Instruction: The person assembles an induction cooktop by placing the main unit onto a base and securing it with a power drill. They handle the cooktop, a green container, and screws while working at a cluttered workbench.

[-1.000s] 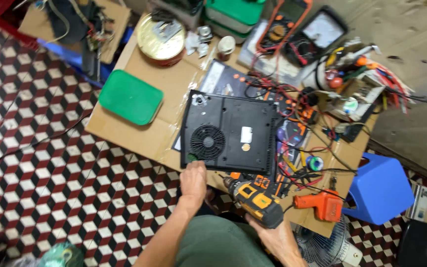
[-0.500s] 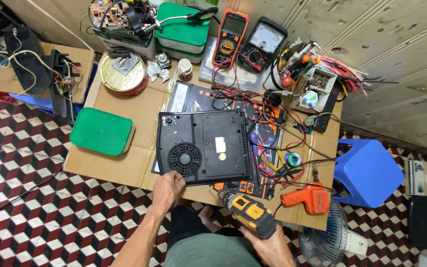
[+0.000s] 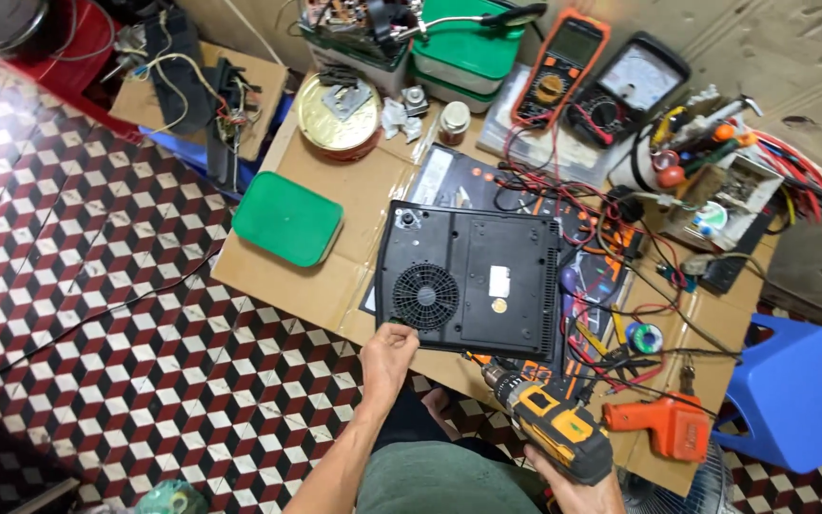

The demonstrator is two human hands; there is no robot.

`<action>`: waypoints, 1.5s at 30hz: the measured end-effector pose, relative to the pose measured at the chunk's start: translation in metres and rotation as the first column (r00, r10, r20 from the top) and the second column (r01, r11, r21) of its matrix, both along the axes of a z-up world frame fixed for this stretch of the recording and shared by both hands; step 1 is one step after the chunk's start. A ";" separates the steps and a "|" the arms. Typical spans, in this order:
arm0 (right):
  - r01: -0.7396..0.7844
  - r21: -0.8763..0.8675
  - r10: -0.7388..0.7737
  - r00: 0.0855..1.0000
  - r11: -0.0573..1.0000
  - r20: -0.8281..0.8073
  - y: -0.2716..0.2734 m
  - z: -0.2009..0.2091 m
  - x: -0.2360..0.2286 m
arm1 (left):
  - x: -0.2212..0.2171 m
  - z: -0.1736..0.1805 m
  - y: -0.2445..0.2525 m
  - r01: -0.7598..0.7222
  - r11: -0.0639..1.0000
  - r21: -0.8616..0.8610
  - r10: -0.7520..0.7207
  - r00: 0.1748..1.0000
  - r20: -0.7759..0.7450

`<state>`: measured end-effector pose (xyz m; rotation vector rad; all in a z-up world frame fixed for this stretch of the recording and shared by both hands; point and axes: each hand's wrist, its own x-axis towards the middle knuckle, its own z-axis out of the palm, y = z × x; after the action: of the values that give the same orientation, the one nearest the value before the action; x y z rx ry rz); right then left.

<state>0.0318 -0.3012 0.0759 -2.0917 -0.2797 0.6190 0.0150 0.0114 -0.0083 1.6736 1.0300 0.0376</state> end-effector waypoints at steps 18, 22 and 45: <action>0.123 0.047 -0.118 0.987 0.991 -0.108 0.134 0.058 0.025 | 0.051 -0.074 0.114 -0.192 0.695 -0.693 0.396 0.907 0.146; 0.189 -0.068 -0.198 0.964 0.980 -0.177 0.155 0.066 0.024 | 0.055 -0.064 0.123 -0.232 0.631 -0.740 0.426 0.901 0.080; 0.400 -0.203 -0.446 0.839 0.894 -0.311 0.137 0.054 -0.008 | 0.058 -0.039 0.102 0.017 0.999 -0.046 -0.008 0.984 0.178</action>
<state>0.0239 -0.1643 0.1297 -2.0250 0.4339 0.7338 0.0733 0.1133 -0.0472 1.6024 0.8791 0.1509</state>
